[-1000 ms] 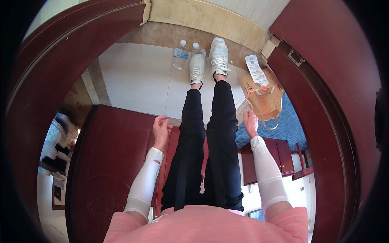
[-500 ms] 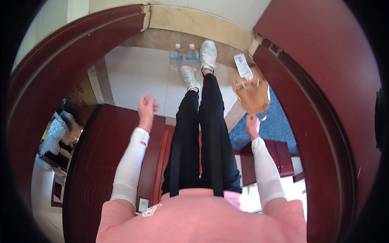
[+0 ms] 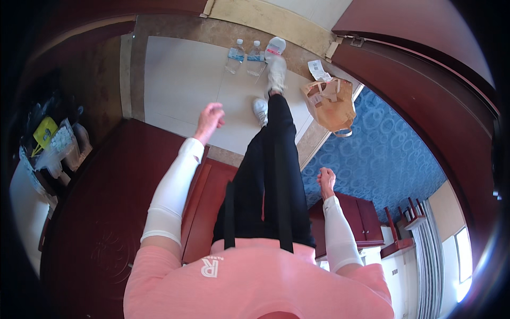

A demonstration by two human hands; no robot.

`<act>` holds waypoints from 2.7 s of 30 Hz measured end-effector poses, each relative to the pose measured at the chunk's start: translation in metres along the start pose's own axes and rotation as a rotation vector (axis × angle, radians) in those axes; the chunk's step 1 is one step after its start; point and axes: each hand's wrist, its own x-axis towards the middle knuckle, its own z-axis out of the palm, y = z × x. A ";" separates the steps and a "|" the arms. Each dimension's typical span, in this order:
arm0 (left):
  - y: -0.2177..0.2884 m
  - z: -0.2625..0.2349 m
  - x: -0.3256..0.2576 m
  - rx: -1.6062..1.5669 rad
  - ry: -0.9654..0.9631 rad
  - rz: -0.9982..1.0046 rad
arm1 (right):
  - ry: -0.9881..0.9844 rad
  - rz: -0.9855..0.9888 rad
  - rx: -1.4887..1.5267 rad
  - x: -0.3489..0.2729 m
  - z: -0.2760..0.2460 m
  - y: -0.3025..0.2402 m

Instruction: The person gathers various items from a hotel room, including a snack packet, water bottles, and paper waste, and places them into a brown paper bag. They then move to the hallway and transfer the contents into a black trash bag.

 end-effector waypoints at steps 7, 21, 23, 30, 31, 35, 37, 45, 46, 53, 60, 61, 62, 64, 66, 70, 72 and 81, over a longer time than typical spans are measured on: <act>-0.116 0.077 0.074 0.017 0.047 -0.229 | -0.028 -0.180 -0.090 0.074 0.015 -0.035; -0.110 0.344 0.227 0.986 -0.227 1.042 | 0.168 -0.952 -0.487 0.335 0.022 -0.077; -0.112 0.338 0.231 1.067 -0.313 0.964 | 0.054 -0.948 -0.567 0.319 0.026 -0.102; -0.080 0.235 0.232 0.612 -0.238 1.086 | 0.053 -1.168 -0.650 0.237 0.029 -0.176; -0.074 0.217 0.227 0.609 -0.240 1.069 | 0.052 -1.132 -0.699 0.226 0.025 -0.176; -0.058 0.167 0.197 0.685 -0.239 1.017 | 0.004 -1.296 -0.716 0.179 0.008 -0.157; -0.057 0.154 0.180 0.722 -0.245 1.066 | -0.020 -1.334 -0.726 0.165 0.012 -0.146; -0.096 0.140 0.153 0.777 -0.112 0.997 | -0.027 -1.436 -0.681 0.158 0.045 -0.112; -0.103 0.141 0.154 0.770 -0.097 0.980 | -0.032 -1.439 -0.694 0.160 0.046 -0.108; -0.120 0.158 0.187 0.739 -0.066 0.995 | -0.067 -1.448 -0.686 0.174 0.052 -0.105; -0.090 0.169 0.229 0.767 0.252 0.916 | 0.021 -1.410 -0.628 0.220 0.095 -0.181; -0.090 0.170 0.220 0.766 0.323 0.903 | 0.017 -1.463 -0.568 0.219 0.094 -0.185; -0.092 0.168 0.205 0.755 0.292 0.829 | -0.009 -1.398 -0.601 0.215 0.088 -0.185; -0.108 0.160 0.159 0.723 0.271 0.757 | -0.098 -1.375 -0.553 0.201 0.064 -0.171; -0.135 0.153 0.113 0.722 0.278 0.704 | -0.112 -1.360 -0.569 0.187 0.029 -0.147; -0.223 0.146 0.018 0.706 0.324 0.404 | -0.263 -0.927 -0.709 0.174 -0.037 -0.085; -0.276 0.151 -0.036 0.622 0.353 0.266 | -0.245 -0.820 -0.778 0.175 -0.069 -0.057; -0.394 0.212 -0.196 0.423 0.266 -0.058 | -0.185 -0.583 -0.673 0.155 -0.173 0.012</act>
